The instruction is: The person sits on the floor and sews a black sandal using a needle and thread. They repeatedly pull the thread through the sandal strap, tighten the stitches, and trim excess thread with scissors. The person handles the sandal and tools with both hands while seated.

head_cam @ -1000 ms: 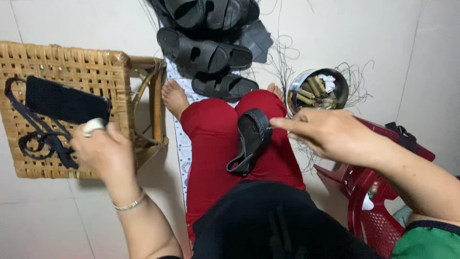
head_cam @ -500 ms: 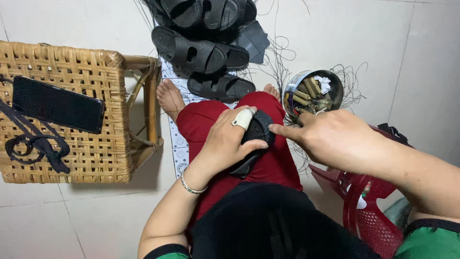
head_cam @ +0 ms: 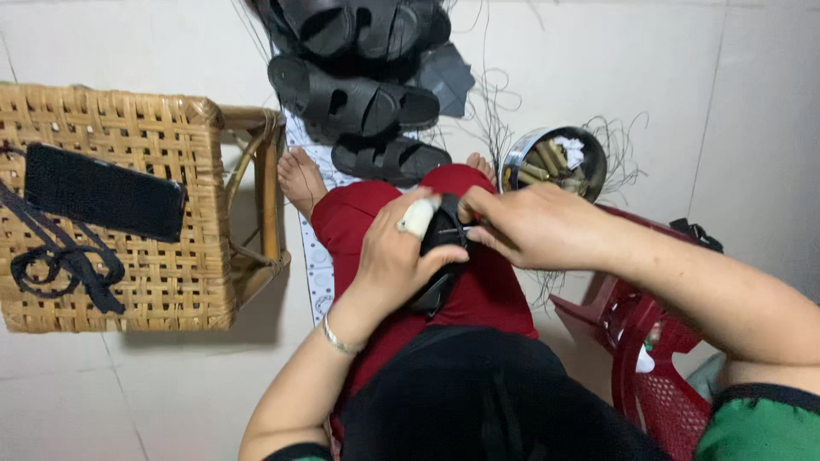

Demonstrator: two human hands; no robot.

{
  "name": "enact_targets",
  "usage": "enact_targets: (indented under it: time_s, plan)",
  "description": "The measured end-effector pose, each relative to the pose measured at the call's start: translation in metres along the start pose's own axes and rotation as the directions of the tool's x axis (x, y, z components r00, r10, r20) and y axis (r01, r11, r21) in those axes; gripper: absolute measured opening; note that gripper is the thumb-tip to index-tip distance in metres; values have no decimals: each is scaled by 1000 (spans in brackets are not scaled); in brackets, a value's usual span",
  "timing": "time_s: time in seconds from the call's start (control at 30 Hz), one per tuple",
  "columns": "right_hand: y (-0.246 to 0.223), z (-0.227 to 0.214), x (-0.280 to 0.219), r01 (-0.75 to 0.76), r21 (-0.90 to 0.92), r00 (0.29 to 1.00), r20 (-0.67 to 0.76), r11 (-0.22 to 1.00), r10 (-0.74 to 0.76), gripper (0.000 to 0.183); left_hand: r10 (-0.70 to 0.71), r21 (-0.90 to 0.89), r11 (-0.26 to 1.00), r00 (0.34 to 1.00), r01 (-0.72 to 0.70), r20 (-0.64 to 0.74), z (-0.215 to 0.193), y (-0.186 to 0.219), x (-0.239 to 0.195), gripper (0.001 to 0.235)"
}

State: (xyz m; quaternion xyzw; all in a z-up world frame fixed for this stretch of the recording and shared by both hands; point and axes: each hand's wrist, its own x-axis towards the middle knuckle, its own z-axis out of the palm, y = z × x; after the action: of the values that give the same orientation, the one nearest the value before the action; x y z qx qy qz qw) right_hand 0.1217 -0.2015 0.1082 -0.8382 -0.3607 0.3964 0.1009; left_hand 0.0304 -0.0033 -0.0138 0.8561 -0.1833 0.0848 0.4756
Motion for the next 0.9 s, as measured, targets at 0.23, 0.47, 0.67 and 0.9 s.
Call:
enact_targets:
  time_s: [0.23,0.47,0.67,0.9]
  plan:
    - [-2,27,-16,6,-433,915,-362,901,-180,10,-45,-567,816,990,113,132,-38,41,13,12]
    - [7,36,-18,78,-286,844,-491,955,-216,8,-401,-600,691,904,404,147,-5,11,-3,13]
    - [11,31,-36,71,-388,826,-494,919,-272,13,-378,-371,798,874,474,304,-8,36,12,39]
    - [34,-15,-76,-225,-188,961,120,956,250,69,-393,-342,814,878,470,272,-14,27,18,33]
